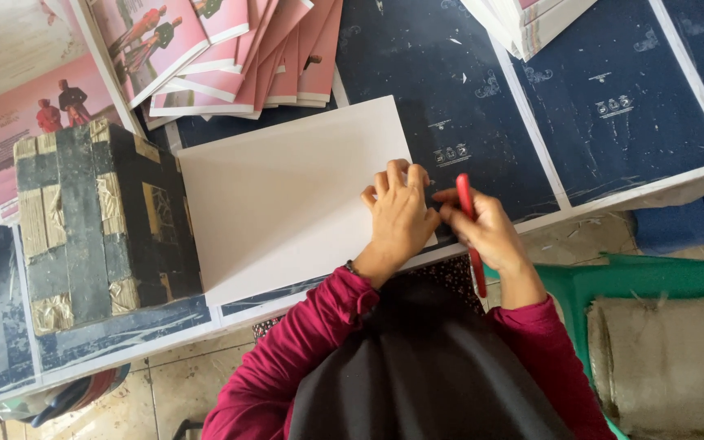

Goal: Manually creasing printed sheets of paper using a hand tool against a guide block on a work table.

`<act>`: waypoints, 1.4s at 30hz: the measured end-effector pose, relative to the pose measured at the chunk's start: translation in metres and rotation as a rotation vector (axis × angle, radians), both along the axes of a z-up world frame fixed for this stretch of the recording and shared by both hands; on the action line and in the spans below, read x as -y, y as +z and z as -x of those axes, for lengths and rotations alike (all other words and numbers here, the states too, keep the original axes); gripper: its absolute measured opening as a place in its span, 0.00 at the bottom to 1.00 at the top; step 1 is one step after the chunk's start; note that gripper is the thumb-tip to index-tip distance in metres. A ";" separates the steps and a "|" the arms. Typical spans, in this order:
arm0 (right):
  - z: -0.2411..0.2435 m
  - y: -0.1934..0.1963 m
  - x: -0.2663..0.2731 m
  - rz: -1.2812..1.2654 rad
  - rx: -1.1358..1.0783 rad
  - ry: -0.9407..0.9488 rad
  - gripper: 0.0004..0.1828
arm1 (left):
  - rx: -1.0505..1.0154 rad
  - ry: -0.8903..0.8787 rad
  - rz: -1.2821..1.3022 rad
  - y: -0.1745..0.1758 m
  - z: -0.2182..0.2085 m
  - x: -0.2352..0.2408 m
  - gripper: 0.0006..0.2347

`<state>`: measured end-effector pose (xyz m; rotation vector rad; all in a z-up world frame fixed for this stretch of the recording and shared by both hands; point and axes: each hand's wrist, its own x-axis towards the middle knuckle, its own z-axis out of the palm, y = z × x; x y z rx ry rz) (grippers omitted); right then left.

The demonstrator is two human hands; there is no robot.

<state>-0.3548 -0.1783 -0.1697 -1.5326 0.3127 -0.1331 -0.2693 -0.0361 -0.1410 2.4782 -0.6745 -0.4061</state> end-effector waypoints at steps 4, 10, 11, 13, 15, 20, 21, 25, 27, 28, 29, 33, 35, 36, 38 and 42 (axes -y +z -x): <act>0.015 0.008 0.007 0.554 -0.099 0.267 0.44 | -0.055 0.054 0.102 -0.016 -0.037 -0.014 0.18; 0.014 0.018 -0.019 0.792 -0.071 0.345 0.39 | 0.489 0.152 0.078 -0.036 -0.145 -0.021 0.25; 0.011 0.021 -0.024 0.812 -0.077 0.292 0.35 | 0.381 0.158 0.043 -0.053 -0.162 -0.021 0.22; 0.006 0.021 -0.027 0.831 -0.078 0.239 0.31 | 0.277 0.165 0.008 -0.073 -0.182 -0.023 0.19; 0.003 0.014 -0.024 0.781 -0.039 0.207 0.27 | 0.309 0.164 -0.010 -0.082 -0.187 -0.025 0.14; 0.003 0.018 -0.024 0.763 -0.037 0.232 0.26 | 0.336 0.049 -0.080 -0.083 -0.189 -0.029 0.17; 0.004 0.018 -0.025 0.784 -0.051 0.265 0.27 | 0.338 -0.002 -0.109 -0.080 -0.187 -0.030 0.20; 0.001 0.021 -0.004 0.777 -0.032 0.326 0.33 | 0.288 0.067 -0.206 -0.013 -0.121 -0.023 0.33; 0.000 0.028 0.005 0.549 -0.088 0.227 0.21 | 0.327 0.177 0.078 0.010 -0.086 -0.016 0.30; 0.000 0.030 0.004 0.548 -0.089 0.225 0.21 | 0.326 0.175 0.077 0.007 -0.074 -0.012 0.30; 0.001 0.032 0.002 0.325 -0.091 0.183 0.17 | 0.252 0.148 0.094 0.004 -0.061 -0.009 0.26; 0.001 0.018 0.002 -0.056 -0.021 0.101 0.26 | 0.069 0.097 0.054 0.000 -0.027 -0.004 0.23; 0.003 0.007 0.005 -0.045 -0.016 0.088 0.25 | 0.051 0.121 0.081 -0.005 -0.027 -0.003 0.23; 0.005 0.001 0.006 -0.033 -0.012 0.068 0.24 | 0.032 0.137 0.109 -0.008 -0.028 -0.002 0.23; 0.003 0.010 0.003 -0.033 -0.007 0.068 0.23 | 0.018 0.147 0.138 -0.011 -0.028 -0.001 0.23; 0.002 0.009 0.003 -0.053 -0.001 0.056 0.23 | -0.059 0.177 0.244 -0.006 -0.030 -0.005 0.24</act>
